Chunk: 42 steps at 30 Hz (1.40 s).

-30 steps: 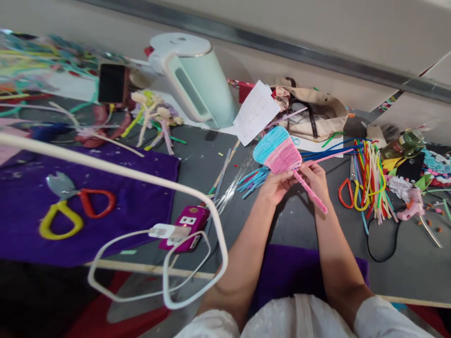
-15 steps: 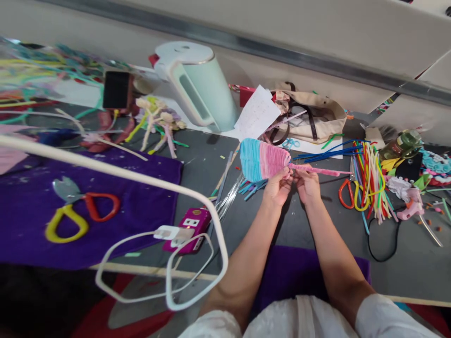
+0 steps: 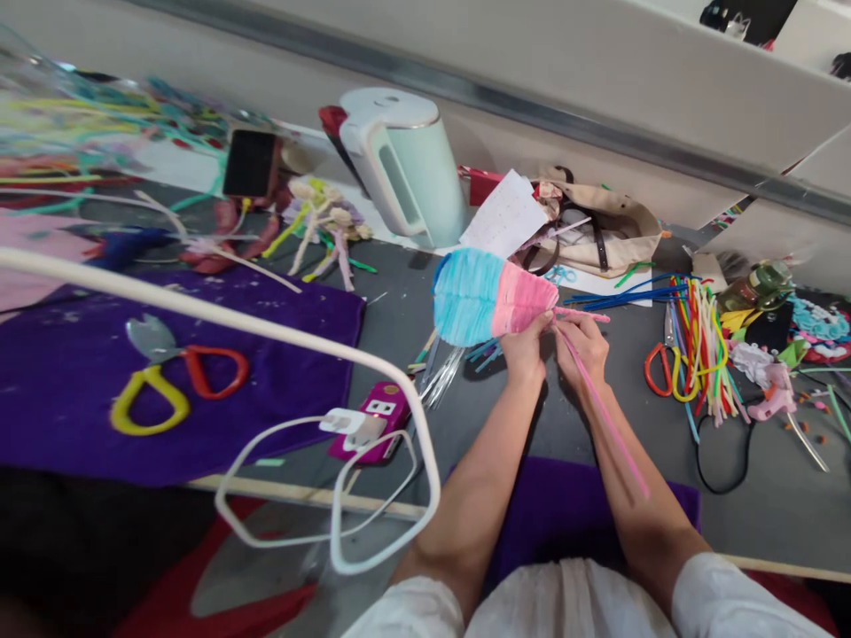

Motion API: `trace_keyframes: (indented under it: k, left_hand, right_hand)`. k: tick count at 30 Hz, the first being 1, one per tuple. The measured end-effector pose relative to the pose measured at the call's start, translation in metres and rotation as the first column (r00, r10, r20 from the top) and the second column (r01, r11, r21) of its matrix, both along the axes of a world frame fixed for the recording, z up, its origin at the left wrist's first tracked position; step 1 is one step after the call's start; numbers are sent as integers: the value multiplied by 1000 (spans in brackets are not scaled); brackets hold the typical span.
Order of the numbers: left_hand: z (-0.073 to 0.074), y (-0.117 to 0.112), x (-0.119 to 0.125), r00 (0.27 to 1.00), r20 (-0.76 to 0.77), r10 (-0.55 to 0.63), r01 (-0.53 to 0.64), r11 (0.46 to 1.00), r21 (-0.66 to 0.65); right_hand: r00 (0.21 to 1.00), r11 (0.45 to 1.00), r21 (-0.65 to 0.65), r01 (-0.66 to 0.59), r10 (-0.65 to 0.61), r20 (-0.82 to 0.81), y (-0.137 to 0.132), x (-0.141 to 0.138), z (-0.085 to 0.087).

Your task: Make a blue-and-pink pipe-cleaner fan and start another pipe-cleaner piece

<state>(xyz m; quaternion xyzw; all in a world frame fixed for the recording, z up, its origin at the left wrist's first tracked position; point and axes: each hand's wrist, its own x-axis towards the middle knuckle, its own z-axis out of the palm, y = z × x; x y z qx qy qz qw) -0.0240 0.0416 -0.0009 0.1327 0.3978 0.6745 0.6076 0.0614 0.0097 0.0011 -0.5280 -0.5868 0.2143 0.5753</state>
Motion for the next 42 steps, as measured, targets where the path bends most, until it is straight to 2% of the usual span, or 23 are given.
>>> trace_keyframes:
  k: [3, 6, 10, 13, 15, 20, 23, 27, 31, 36, 42]
  left_hand:
    - [1, 0, 5, 987, -45, 153, -152, 988, 21]
    - [3, -1, 9, 985, -102, 141, -138, 990, 42]
    - [7, -4, 10, 977, -206, 63, -54, 997, 50]
    - [10, -7, 8, 970, -235, -53, 60, 998, 24]
    - [11, -8, 5, 963, -227, -145, 153, 988, 19]
    - [11, -9, -1, 935, -146, -324, 329, 944, 7]
    - [9, -7, -5, 913, -120, -389, 389, 921, -21]
    - [12, -7, -12, 865, -130, -485, 491, 871, 16]
    - [18, -8, -20, 836, -38, -548, 549, 836, 7]
    - [14, -8, -21, 833, 110, -542, 547, 837, -18]
    - [5, -4, -12, 904, 179, -389, 408, 909, -86]
  right_hand:
    - [998, 997, -53, -51, 52, 25, 1, 9, 4]
    - [994, 997, -33, -71, 73, 86, 1, 19, 10]
    - [980, 997, 23, -72, 67, 189, 0, 31, 19]
    - [966, 998, 13, -62, 56, 251, 0, 40, 24]
    - [971, 998, 2, -57, 55, 231, 2, 45, 26]
    - [997, 997, -38, -71, 71, 19, 6, 55, 28]
    - [990, 984, -139, -108, 93, -108, 7, 60, 27]
    - [943, 940, -243, -238, 163, -291, 7, 65, 26]
    - [870, 902, -242, -357, 227, -437, 7, 59, 25]
    - [733, 869, -225, -440, 203, -649, 10, 42, 17]
    - [546, 811, -325, -487, -8, -838, 20, 27, 0]
